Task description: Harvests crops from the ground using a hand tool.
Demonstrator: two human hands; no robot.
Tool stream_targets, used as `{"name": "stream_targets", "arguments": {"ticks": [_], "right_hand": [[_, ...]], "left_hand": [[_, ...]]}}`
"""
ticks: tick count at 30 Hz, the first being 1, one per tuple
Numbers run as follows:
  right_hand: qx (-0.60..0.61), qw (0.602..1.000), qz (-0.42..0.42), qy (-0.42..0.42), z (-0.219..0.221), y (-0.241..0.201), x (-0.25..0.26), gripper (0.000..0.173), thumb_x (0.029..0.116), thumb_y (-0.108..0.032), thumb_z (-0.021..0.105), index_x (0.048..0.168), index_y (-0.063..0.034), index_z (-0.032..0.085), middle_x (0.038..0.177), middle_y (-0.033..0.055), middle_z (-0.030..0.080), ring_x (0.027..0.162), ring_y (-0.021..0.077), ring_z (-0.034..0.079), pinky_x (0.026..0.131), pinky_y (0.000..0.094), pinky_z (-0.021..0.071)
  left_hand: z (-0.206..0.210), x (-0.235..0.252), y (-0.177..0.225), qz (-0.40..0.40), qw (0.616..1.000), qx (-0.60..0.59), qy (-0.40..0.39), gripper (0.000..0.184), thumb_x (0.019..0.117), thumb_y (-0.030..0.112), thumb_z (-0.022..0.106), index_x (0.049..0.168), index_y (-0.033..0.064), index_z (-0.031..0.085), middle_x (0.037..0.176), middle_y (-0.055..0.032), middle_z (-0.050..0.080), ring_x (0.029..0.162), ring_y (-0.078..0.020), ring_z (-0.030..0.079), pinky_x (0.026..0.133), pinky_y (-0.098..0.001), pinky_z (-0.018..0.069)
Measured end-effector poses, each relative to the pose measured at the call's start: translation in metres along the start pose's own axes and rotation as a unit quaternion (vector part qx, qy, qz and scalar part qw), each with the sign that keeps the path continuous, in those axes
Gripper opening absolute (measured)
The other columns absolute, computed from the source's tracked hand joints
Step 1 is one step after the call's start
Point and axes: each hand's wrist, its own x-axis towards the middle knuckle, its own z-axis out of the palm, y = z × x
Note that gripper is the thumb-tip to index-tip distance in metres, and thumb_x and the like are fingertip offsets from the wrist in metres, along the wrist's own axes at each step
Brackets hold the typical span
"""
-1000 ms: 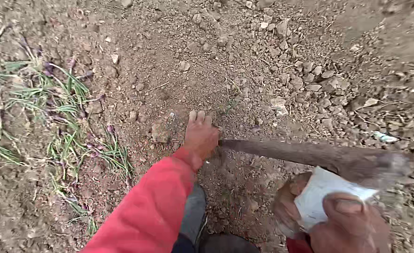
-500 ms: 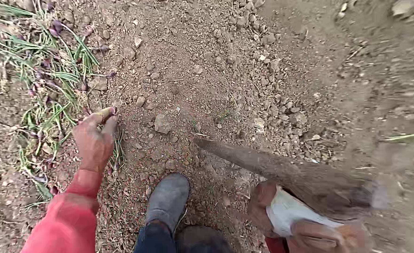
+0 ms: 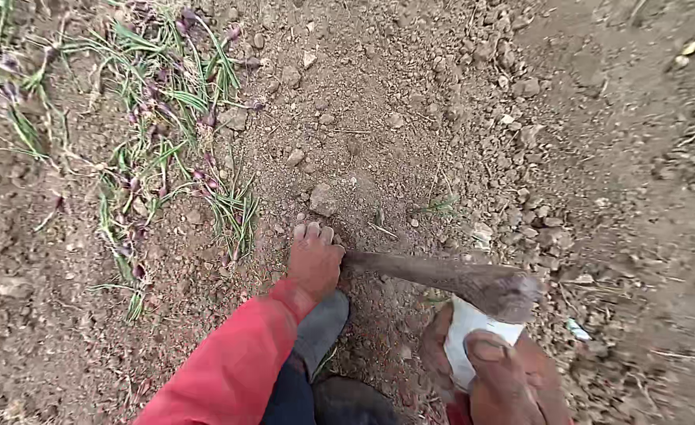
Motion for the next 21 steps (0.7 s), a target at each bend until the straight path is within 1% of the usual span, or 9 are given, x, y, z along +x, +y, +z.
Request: {"name": "stream_targets", "arguments": {"ticks": [3, 5, 7, 10, 12, 15, 18, 19, 21], "right_hand": [[-0.046, 0.998, -0.006, -0.036, -0.023, -0.026, -0.016, 0.05, 0.1023, -0.063, 0.045, 0.104, -0.0165, 0.064, 0.069, -0.0065, 0.061, 0.056, 0.0034, 0.058, 0.051, 0.0278, 0.0526], [-0.09, 0.996, -0.006, -0.018, -0.011, 0.008, -0.017, 0.056, 0.1018, -0.065, 0.044, 0.104, -0.013, 0.063, 0.065, -0.0058, 0.059, 0.052, 0.0036, 0.057, 0.046, 0.0279, 0.0519], [-0.157, 0.987, -0.019, -0.002, 0.013, 0.062, -0.014, 0.07, 0.1005, -0.069, 0.042, 0.108, -0.0038, 0.064, 0.063, -0.0015, 0.059, 0.049, 0.0065, 0.056, 0.044, 0.0312, 0.0511], [-0.225, 0.973, -0.021, -0.049, 0.024, 0.062, -0.003, 0.077, 0.0979, -0.075, 0.039, 0.107, -0.0035, 0.066, 0.062, 0.0008, 0.06, 0.047, 0.0109, 0.058, 0.042, 0.0364, 0.0514], [-0.212, 0.971, -0.044, -0.097, 0.017, 0.021, -0.002, 0.069, 0.0992, -0.073, 0.04, 0.105, -0.0084, 0.064, 0.062, -0.0005, 0.061, 0.048, 0.01, 0.059, 0.042, 0.0354, 0.0514], [-0.099, 0.979, -0.109, -0.142, 0.019, -0.049, 0.017, 0.052, 0.1018, -0.065, 0.044, 0.105, -0.0172, 0.064, 0.068, -0.0034, 0.061, 0.054, 0.0061, 0.059, 0.046, 0.0284, 0.0513], [-0.005, 0.968, -0.166, -0.187, 0.05, -0.103, 0.05, 0.038, 0.1018, -0.062, 0.049, 0.102, -0.0266, 0.064, 0.066, -0.0097, 0.059, 0.051, 0.002, 0.056, 0.044, 0.0224, 0.0491], [0.007, 0.964, -0.174, -0.203, 0.066, -0.112, 0.061, 0.036, 0.1024, -0.059, 0.05, 0.101, -0.0255, 0.064, 0.065, -0.0103, 0.057, 0.05, 0.0017, 0.054, 0.042, 0.0222, 0.0485], [-0.042, 0.964, -0.154, -0.213, 0.098, -0.099, 0.076, 0.043, 0.1011, -0.061, 0.052, 0.099, -0.0194, 0.065, 0.062, -0.0088, 0.057, 0.046, 0.0036, 0.053, 0.038, 0.0255, 0.0471]], "left_hand": [[-0.007, -0.047, -0.055, -0.157, 0.967, -0.064, 0.188, 0.027, 0.099, 0.032, 0.065, 0.113, 0.0113, 0.075, 0.109, -0.0145, 0.069, 0.106, -0.0365, 0.064, 0.093, -0.058, 0.0483], [-0.012, -0.054, -0.094, -0.312, 0.928, -0.13, 0.156, 0.04, 0.1001, 0.035, 0.066, 0.126, 0.0041, 0.067, 0.121, -0.0228, 0.067, 0.113, -0.0434, 0.065, 0.094, -0.0637, 0.0515], [-0.006, -0.047, -0.115, -0.382, 0.906, -0.154, 0.101, 0.042, 0.1, 0.038, 0.066, 0.126, 0.0051, 0.067, 0.123, -0.0218, 0.068, 0.112, -0.0428, 0.068, 0.092, -0.0641, 0.054], [-0.01, -0.043, -0.127, -0.366, 0.904, -0.201, 0.092, 0.029, 0.1038, 0.029, 0.059, 0.121, 0.009, 0.071, 0.113, -0.0181, 0.073, 0.105, -0.0393, 0.071, 0.089, -0.0644, 0.0549], [-0.015, -0.075, -0.142, -0.344, 0.896, -0.252, 0.128, 0.027, 0.105, 0.023, 0.057, 0.122, 0.0061, 0.07, 0.105, -0.0183, 0.075, 0.1, -0.0371, 0.072, 0.09, -0.0621, 0.0546], [-0.031, -0.133, -0.169, -0.333, 0.885, -0.274, 0.174, 0.03, 0.1066, 0.017, 0.054, 0.128, 0.0027, 0.069, 0.106, -0.0204, 0.073, 0.099, -0.036, 0.071, 0.093, -0.0601, 0.0541], [-0.033, -0.187, -0.176, -0.343, 0.879, -0.295, 0.153, 0.025, 0.1025, 0.029, 0.065, 0.106, 0.0053, 0.074, 0.088, -0.0149, 0.071, 0.082, -0.0313, 0.068, 0.078, -0.059, 0.0539], [-0.03, -0.198, -0.174, -0.361, 0.882, -0.281, 0.117, 0.03, 0.1011, 0.035, 0.068, 0.111, 0.0074, 0.075, 0.096, -0.0161, 0.073, 0.091, -0.0338, 0.07, 0.084, -0.0617, 0.054], [-0.017, -0.212, -0.169, -0.409, 0.88, -0.239, 0.034, 0.045, 0.1019, 0.037, 0.065, 0.138, 0.0104, 0.066, 0.13, -0.0209, 0.067, 0.12, -0.0415, 0.065, 0.102, -0.0674, 0.0484]]}}
